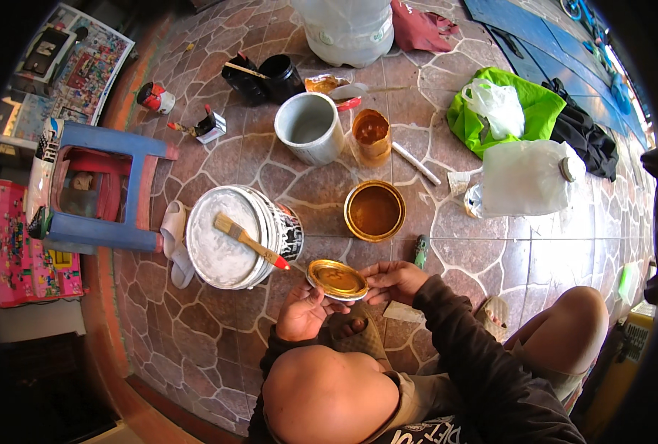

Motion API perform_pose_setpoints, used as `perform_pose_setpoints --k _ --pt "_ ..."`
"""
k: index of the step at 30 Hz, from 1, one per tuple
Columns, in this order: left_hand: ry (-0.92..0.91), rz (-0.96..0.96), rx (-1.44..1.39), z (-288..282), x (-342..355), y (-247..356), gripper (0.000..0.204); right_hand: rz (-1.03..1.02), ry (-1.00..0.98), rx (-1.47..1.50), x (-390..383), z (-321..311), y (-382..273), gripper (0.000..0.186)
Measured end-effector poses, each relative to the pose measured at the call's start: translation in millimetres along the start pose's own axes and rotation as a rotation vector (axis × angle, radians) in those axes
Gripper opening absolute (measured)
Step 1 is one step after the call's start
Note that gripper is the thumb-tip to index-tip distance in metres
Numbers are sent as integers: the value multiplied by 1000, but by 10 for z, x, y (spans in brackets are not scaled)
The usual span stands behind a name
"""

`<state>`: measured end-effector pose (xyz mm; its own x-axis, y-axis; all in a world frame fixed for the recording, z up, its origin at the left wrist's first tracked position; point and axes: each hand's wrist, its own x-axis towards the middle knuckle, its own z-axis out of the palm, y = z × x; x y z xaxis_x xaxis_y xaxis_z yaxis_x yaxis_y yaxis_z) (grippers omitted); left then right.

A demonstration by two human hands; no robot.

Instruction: The person sits on the floor and handles several paint cans and containers. They open a gold-colored can, scrape residue from its lid with a putty knife, and then open a black paint can. They pour liquid from a plastic bottle into the black can and stir the contents with a stick. Finally, they stand up and walk toward the gate.

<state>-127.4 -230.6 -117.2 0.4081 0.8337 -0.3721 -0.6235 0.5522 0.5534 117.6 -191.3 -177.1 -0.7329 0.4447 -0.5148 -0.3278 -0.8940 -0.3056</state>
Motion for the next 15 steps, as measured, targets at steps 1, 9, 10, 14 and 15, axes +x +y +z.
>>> perform_pose_setpoints --k 1,9,10,14,15 --pt "-2 1 41 61 11 33 40 24 -17 -25 -34 18 -54 34" --pt "-28 91 480 729 36 591 45 -165 -56 -101 -264 487 -563 30" --pt "-9 146 530 830 22 670 41 -212 -83 -84 -285 571 -619 28" --pt "136 576 830 1188 -100 886 79 -167 -206 45 -287 962 -676 27" --pt "118 600 879 1251 -130 934 87 -173 -256 73 -278 1062 -653 26"
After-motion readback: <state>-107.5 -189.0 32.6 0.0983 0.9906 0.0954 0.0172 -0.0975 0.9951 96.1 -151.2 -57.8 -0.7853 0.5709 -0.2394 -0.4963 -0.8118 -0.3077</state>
